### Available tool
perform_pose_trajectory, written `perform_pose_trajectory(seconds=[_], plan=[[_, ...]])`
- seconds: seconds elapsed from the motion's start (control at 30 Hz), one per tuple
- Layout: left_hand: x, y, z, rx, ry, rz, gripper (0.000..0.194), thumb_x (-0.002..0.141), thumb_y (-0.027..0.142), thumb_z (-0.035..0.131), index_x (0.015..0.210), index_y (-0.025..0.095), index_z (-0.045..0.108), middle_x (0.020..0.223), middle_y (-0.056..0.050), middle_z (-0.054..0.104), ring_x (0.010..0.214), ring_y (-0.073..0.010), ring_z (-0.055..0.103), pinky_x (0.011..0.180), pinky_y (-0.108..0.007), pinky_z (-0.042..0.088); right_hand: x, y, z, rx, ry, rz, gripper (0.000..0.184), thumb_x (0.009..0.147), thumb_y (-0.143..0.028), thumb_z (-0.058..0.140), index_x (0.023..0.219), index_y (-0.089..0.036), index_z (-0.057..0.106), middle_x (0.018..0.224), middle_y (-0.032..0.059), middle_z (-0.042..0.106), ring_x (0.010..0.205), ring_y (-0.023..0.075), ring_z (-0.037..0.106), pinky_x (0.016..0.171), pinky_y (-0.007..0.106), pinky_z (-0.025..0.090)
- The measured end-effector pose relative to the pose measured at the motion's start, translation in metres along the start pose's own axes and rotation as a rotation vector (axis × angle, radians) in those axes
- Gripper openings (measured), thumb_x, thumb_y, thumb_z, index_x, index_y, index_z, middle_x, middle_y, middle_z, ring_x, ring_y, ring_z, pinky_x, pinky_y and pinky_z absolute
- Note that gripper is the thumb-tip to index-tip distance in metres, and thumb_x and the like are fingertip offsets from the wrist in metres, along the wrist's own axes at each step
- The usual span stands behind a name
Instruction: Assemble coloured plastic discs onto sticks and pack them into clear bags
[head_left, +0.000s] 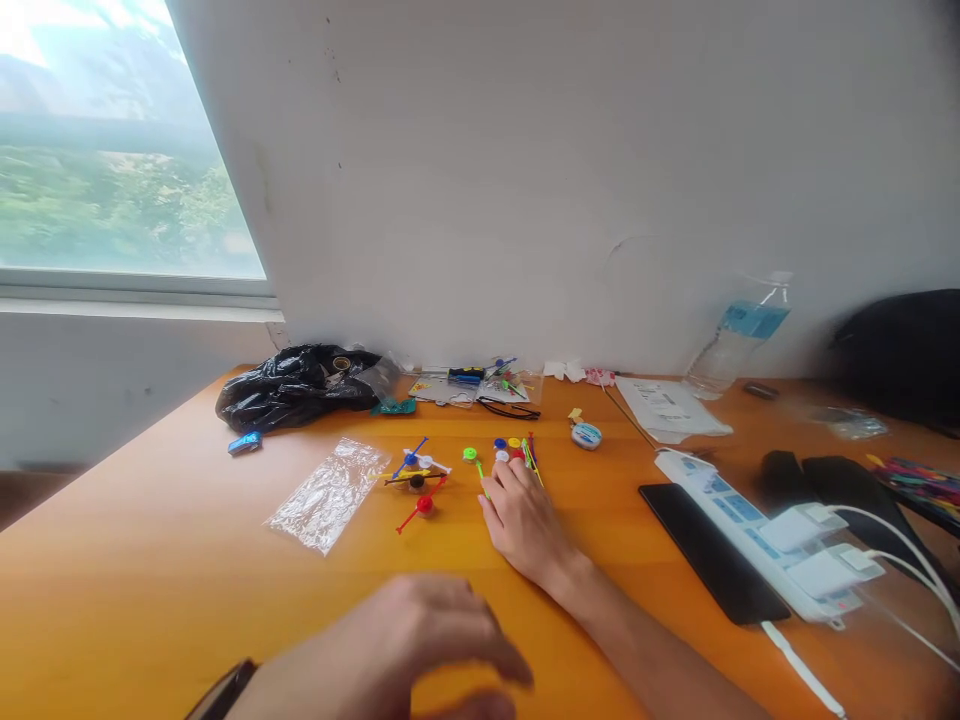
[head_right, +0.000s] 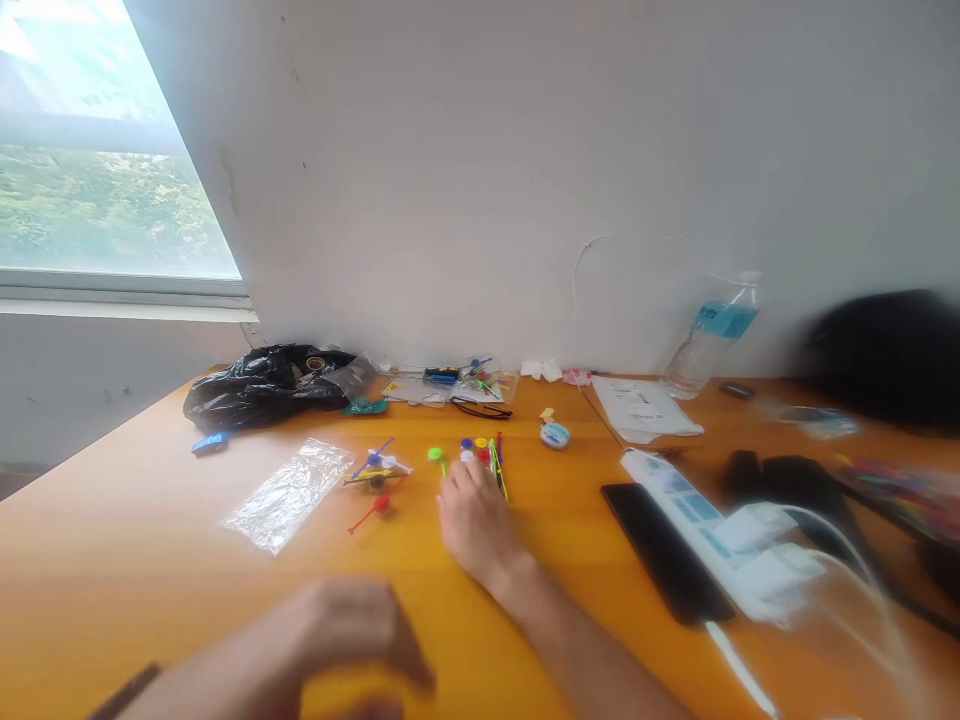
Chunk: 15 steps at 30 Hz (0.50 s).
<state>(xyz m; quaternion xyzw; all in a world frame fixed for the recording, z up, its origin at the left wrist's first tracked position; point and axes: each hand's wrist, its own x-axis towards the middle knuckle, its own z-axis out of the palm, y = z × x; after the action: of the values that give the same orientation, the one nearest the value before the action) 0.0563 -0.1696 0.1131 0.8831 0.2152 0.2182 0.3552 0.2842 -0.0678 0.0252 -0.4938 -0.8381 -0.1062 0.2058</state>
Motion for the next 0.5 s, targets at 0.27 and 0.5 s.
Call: perform_pose_trajectory(seconds=[0.27, 0.5], plan=[[0.083, -0.132, -0.043, 0.611, 0.417, -0.163, 0.029, 0.102, 0.026, 0.058, 0.129, 0.021, 0.069, 0.123, -0.012, 0.074, 0.117, -0.0318, 0.065, 0.101, -0.049, 0.056, -0.001, 0.005, -0.007, 0.151, -0.005, 0.011, 0.019, 0.098, -0.006, 0.056, 0.09, -0.021, 0.065, 0.1, 0.0079, 0.066, 0.105, 0.0269, 0.06, 0.093, 0.044, 0.057], [0.077, -0.145, -0.022, 0.642, 0.298, -0.105, 0.036, 0.105, 0.023, 0.052, 0.137, 0.028, 0.066, 0.148, -0.009, 0.065, 0.142, -0.0342, 0.051, 0.116, -0.057, 0.046, -0.001, 0.008, -0.009, 0.14, 0.004, 0.021, 0.018, 0.099, -0.006, 0.054, 0.091, -0.02, 0.061, 0.102, 0.009, 0.066, 0.1, 0.0258, 0.059, 0.091, 0.041, 0.053]])
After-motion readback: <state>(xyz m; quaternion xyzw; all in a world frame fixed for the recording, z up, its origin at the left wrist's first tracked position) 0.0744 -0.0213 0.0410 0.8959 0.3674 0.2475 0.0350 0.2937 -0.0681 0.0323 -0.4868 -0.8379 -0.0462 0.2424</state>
